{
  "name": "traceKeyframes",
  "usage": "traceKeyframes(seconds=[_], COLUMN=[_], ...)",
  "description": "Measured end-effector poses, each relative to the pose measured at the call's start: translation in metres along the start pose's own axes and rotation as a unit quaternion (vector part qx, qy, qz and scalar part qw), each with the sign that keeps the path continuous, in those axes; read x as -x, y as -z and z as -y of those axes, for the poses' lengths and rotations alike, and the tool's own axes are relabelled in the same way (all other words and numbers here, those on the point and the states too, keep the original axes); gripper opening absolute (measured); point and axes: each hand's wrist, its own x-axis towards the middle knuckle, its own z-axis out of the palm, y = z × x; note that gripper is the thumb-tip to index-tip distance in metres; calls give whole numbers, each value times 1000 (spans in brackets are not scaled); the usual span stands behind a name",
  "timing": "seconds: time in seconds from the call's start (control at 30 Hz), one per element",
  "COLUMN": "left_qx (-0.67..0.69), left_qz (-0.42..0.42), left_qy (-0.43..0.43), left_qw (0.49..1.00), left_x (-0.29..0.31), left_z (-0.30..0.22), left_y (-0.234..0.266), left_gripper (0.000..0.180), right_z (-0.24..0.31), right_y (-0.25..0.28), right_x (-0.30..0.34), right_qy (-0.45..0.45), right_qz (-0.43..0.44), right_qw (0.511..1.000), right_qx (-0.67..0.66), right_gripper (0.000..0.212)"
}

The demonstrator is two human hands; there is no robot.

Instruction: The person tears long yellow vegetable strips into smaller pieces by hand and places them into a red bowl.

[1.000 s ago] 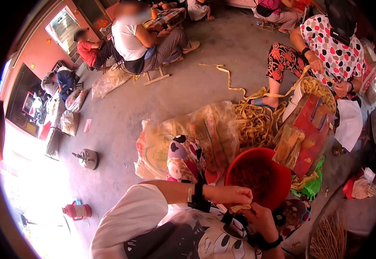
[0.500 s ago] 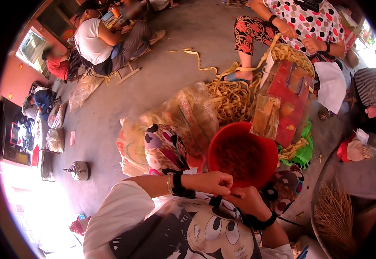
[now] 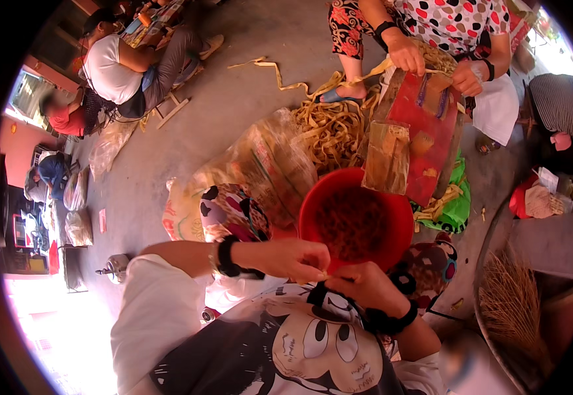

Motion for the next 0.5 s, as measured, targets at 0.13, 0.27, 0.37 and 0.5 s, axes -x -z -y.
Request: traceKeyframes(seconds=[0.13, 0.27, 0.37, 0.5], left_qx=[-161, -175, -206, -196], left_qz=[-71, -146, -221, -327], left_qy=[-7, 9, 40, 42], left_qw=[984, 974, 952, 923], left_x=[26, 58, 51, 2], left_z=[-11, -37, -67, -48], left_y=[41, 94, 147, 216], left_gripper=[17, 12, 10, 10], right_z=[-23, -43, -59, -57], right_y=[15, 25, 25, 25], right_x=[-9, -21, -28, -33], right_qy=[-58, -193, -179, -188], right_qz=[-93, -99, -141, -161], right_qw=[994, 973, 970, 956], right_qx=[-2, -75, -85, -159], right_gripper=[19, 23, 24, 25])
